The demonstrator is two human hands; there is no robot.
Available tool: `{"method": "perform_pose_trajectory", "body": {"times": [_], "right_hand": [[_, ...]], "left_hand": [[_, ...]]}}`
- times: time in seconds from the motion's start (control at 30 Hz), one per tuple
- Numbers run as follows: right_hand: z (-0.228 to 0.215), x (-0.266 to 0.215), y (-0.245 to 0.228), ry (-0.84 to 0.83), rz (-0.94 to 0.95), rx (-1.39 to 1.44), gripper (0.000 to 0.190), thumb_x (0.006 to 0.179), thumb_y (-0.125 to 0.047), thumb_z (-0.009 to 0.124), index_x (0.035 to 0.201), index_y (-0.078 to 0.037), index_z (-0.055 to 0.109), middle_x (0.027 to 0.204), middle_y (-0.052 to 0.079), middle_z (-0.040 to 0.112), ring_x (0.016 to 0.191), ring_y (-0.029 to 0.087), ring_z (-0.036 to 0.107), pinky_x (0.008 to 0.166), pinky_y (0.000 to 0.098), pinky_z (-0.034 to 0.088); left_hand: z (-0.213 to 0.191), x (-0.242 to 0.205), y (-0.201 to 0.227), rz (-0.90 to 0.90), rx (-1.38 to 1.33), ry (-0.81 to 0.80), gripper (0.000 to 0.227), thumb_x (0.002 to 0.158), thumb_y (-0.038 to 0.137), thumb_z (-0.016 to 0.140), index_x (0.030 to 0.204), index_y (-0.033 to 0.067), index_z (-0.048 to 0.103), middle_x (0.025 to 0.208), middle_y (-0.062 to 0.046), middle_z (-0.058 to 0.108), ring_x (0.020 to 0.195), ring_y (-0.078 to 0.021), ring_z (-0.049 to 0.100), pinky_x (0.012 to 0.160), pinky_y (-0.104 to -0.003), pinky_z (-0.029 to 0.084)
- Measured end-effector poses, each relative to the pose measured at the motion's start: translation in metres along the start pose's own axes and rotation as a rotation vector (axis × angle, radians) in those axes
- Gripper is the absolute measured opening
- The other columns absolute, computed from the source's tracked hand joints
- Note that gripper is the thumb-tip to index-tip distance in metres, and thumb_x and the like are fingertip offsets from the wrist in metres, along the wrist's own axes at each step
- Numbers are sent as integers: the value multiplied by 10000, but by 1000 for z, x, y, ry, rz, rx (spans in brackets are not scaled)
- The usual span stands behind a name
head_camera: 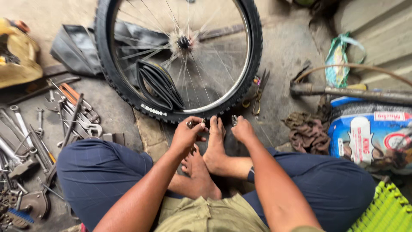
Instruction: The person sits on the floor and works on a bicycle wheel, removing a green package, handling a tire tube, and using pliers and scissors to manipulate a small metal valve. The person then uses a wrench to tighten the valve onto the wheel.
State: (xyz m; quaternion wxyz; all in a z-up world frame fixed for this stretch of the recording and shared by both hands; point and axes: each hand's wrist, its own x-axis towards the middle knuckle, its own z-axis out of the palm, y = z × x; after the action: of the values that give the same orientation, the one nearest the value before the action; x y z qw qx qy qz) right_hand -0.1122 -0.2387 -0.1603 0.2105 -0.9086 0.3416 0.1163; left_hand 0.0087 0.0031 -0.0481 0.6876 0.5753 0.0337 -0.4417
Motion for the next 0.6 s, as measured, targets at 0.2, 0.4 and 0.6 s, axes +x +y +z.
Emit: {"method": "perform_pose_trajectory", "body": {"times": [0.2, 0.4, 0.6], "right_hand": [[-142, -24, -74, 46, -193, 288, 334, 826, -197, 664, 1125, -59, 608, 922, 237, 742, 873, 406, 726, 768, 494, 553], [-175, -88, -122, -353, 121, 301, 240, 947, -255, 622, 1054, -41, 627, 850, 188, 739, 758, 370, 750, 681, 505, 578], [-161, -111, -118, 81, -364, 260, 191, 897, -211, 690, 1036, -80, 698, 827, 117, 707, 780, 301, 695, 695, 437, 540]], "left_hand": [[0, -3, 7, -66, -281, -135, 197, 1009, 151, 618, 1145, 10, 640, 935, -89, 724, 822, -177, 700, 661, -302, 609], [-1, -9, 18, -116, -314, -137, 177, 998, 121, 607, 1133, 16, 648, 925, -102, 732, 805, -196, 697, 670, -306, 589], [0, -19, 29, 26, -233, -164, 187, 1016, 96, 596, 1168, -1, 644, 995, -119, 708, 887, -183, 706, 726, -301, 606]]}}
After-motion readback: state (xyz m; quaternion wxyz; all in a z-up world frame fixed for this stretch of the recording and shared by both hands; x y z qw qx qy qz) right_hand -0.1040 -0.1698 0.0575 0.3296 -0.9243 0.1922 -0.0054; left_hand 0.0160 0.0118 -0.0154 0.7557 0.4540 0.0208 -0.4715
